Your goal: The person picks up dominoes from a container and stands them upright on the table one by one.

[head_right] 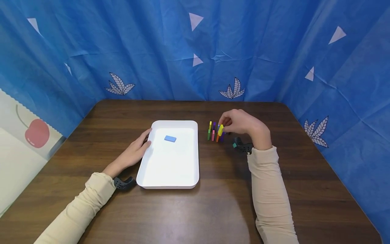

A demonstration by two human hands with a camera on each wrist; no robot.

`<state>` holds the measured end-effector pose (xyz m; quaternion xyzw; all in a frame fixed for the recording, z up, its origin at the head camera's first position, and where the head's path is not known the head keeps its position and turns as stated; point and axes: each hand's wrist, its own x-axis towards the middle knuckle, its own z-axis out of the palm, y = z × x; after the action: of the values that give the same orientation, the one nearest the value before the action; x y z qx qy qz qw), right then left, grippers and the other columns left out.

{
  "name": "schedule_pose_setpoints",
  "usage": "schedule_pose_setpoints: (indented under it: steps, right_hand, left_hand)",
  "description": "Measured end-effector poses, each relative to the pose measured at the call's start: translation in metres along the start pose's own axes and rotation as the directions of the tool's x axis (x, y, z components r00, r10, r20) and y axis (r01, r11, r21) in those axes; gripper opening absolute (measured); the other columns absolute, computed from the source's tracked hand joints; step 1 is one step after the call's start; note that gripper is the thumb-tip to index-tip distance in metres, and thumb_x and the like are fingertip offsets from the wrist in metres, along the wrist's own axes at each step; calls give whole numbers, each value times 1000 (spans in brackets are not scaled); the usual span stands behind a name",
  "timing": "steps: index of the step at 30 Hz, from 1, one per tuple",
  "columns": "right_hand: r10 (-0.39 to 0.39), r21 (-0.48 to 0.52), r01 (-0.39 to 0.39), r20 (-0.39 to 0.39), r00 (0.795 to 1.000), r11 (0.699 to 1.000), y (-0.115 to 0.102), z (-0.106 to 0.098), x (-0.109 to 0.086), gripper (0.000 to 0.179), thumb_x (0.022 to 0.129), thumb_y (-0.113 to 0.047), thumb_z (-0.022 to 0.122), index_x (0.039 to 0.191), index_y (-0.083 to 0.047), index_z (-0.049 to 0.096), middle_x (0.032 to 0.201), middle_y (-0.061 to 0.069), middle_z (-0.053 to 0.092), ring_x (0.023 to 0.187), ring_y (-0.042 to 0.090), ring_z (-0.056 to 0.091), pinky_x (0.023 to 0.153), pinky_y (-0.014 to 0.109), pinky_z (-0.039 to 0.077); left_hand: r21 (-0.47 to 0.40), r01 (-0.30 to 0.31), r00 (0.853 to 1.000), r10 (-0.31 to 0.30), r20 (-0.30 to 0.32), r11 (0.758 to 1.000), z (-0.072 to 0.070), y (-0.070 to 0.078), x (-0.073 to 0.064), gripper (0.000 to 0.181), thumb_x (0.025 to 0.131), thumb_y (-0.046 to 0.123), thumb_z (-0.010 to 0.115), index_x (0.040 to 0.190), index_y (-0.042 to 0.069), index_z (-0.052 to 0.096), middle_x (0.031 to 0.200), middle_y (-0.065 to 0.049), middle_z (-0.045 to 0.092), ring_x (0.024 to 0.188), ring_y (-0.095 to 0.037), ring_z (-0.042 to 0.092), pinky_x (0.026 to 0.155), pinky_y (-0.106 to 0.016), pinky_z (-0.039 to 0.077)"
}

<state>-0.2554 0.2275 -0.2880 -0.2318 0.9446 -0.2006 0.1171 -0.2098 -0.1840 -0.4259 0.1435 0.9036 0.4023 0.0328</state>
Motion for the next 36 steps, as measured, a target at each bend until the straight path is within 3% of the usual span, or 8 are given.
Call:
schedule_pose_setpoints:
  steps: [16, 36]
  right_hand:
    - [69, -9, -69, 22, 997, 998, 18, 1, 1, 20, 95, -3, 70, 115, 0, 70, 111, 18, 72, 103, 33, 67, 94, 52, 57]
    - [143, -10, -143, 99, 985, 990, 32, 21, 19, 19, 94, -2, 70, 113, -1, 70, 113, 20, 69, 100, 32, 64, 93, 50, 57]
  left_hand:
    - [-4, -3, 1000, 3, -1, 1000, 1, 1, 0, 62, 112, 29, 39, 167, 13, 14, 169, -20, 24, 153, -38, 30, 121, -57, 30]
    - [1, -4, 1000, 4, 2, 1000, 0, 0, 0, 62, 112, 28, 38, 167, 13, 13, 169, -20, 24, 153, -38, 30, 121, -58, 29]
